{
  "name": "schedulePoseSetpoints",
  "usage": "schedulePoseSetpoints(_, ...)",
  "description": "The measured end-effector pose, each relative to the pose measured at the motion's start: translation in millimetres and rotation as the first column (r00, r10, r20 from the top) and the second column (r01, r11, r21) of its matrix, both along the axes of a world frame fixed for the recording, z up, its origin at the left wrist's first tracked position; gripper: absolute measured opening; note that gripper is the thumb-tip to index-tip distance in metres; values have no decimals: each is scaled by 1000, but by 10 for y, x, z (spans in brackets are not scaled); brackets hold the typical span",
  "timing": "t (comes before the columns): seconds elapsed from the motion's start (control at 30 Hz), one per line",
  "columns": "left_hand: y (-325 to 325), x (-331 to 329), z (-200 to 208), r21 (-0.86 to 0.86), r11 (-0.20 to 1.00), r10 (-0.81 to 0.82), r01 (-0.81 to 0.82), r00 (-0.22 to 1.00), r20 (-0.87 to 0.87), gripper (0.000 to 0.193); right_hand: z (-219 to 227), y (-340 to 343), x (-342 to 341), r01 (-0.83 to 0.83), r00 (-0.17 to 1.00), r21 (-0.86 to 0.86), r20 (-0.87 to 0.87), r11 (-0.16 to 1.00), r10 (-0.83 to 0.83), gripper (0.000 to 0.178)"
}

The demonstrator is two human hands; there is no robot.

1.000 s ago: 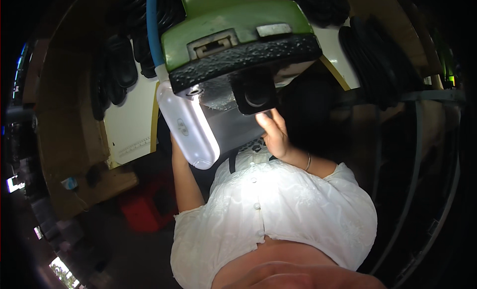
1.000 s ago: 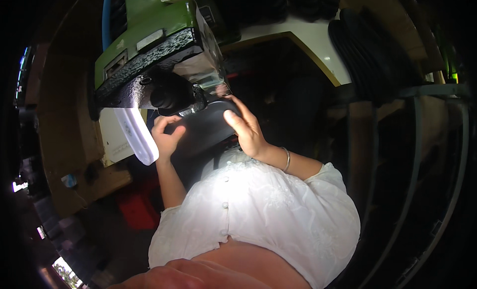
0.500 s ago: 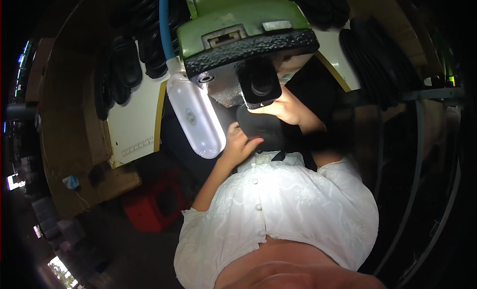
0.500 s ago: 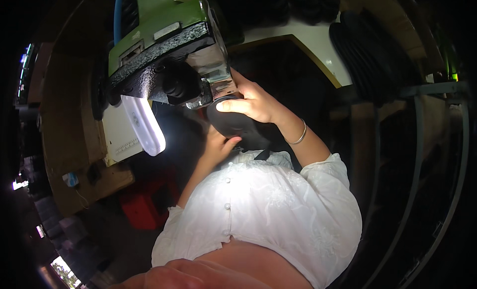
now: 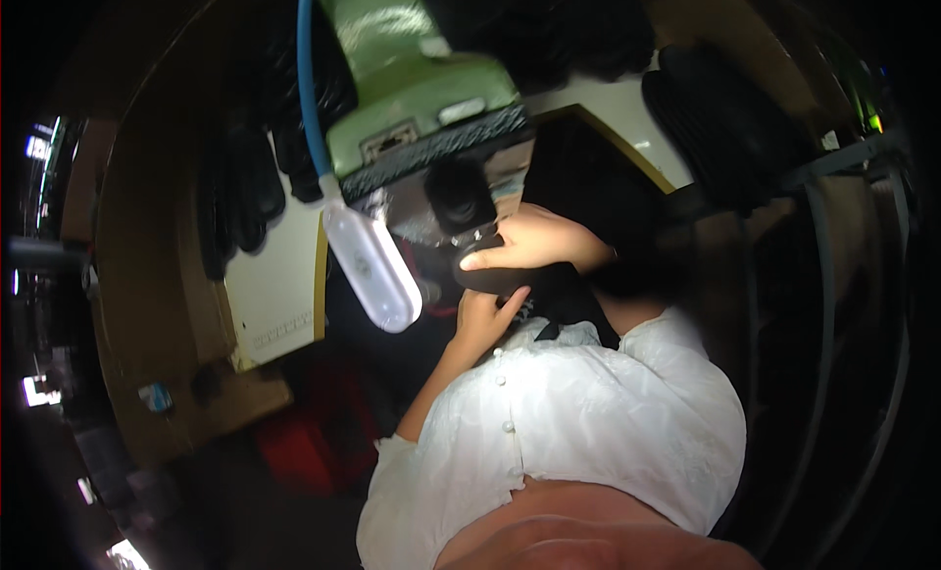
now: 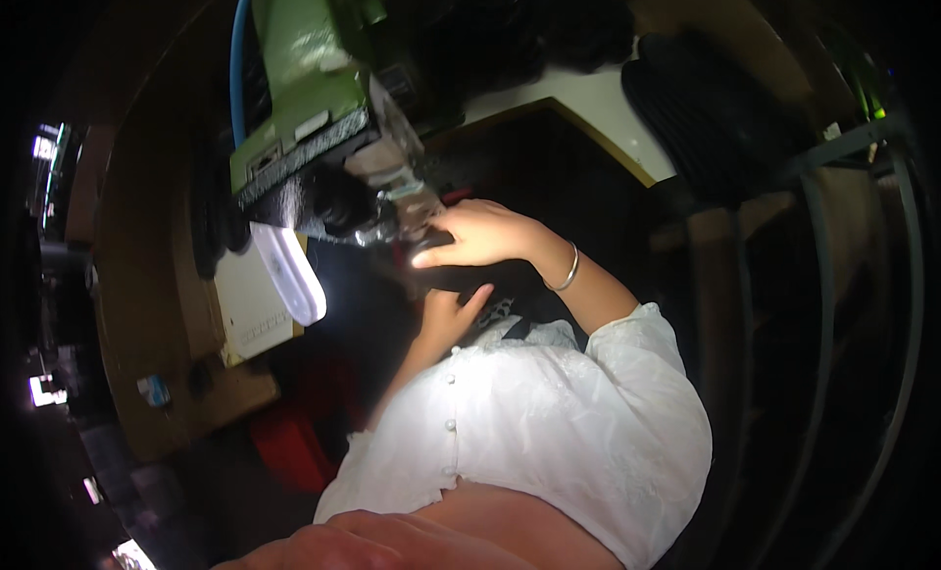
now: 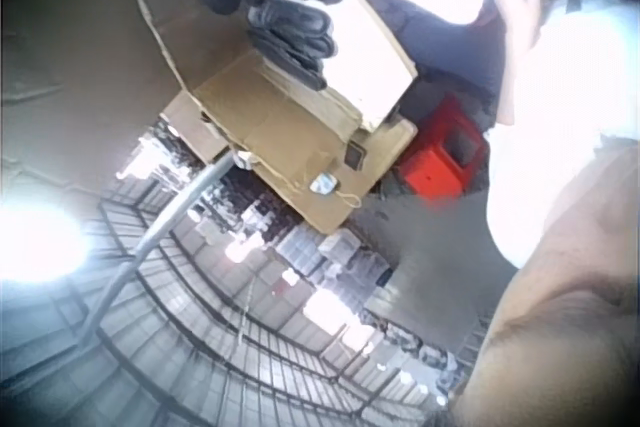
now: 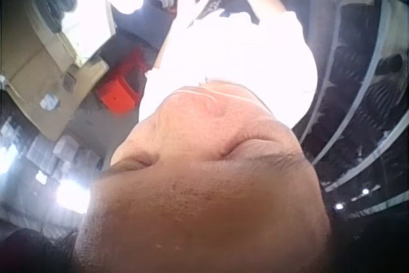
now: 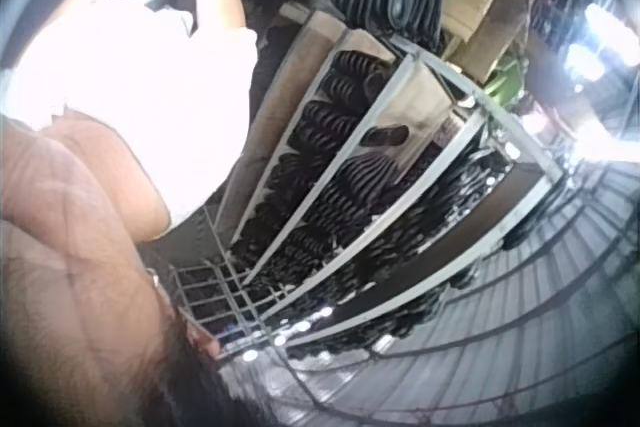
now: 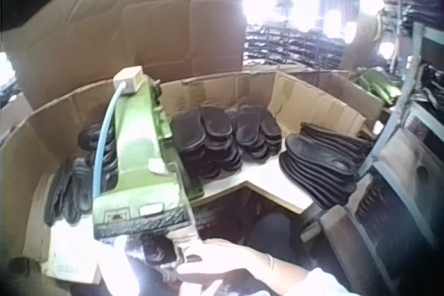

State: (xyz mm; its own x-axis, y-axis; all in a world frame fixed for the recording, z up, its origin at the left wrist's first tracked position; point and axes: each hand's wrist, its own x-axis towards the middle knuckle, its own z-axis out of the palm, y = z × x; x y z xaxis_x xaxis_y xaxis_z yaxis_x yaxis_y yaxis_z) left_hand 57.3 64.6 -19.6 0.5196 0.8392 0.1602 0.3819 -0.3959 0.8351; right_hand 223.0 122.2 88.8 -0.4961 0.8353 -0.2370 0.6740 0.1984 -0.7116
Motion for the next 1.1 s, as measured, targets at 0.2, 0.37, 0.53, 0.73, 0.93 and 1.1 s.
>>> schedulePoseSetpoints(0.2, 96, -320, -251, -215, 950, 244, -227, 968, 53, 20, 761, -190, 481, 658, 745, 659, -496, 365, -447, 20)
schedulePoseSetpoints(0.37, 184, -348, -360, -211, 947, 269, -243, 957, 107, 16, 1106, -45, 627, 771, 553, 589, -808, -243, -204, 35)
schedulePoseSetpoints(0.53, 345, -300, -221, -110, 966, 247, -235, 963, 112, 15, 875, 899, 515, 856, 397, 319, -910, 408, -123, 61)
schedulePoseSetpoints(0.73, 1299, -1040, -88, 458, 688, 599, -562, 797, 77, 30, 266, 695, 183, 664, 563, 298, -803, 686, -196, 43)
schedulePoseSetpoints(0.93, 2639, -1999, -62, 596, 297, 954, -746, 265, -143, 59, -803, 97, 152, 534, 573, -74, -701, 842, -424, 13)
schedulePoseSetpoints(1.1, 2776, -2318, -307, 585, 255, 933, -770, 37, -358, 59, -971, -213, 244, 584, 685, 76, -581, 808, -441, 12)
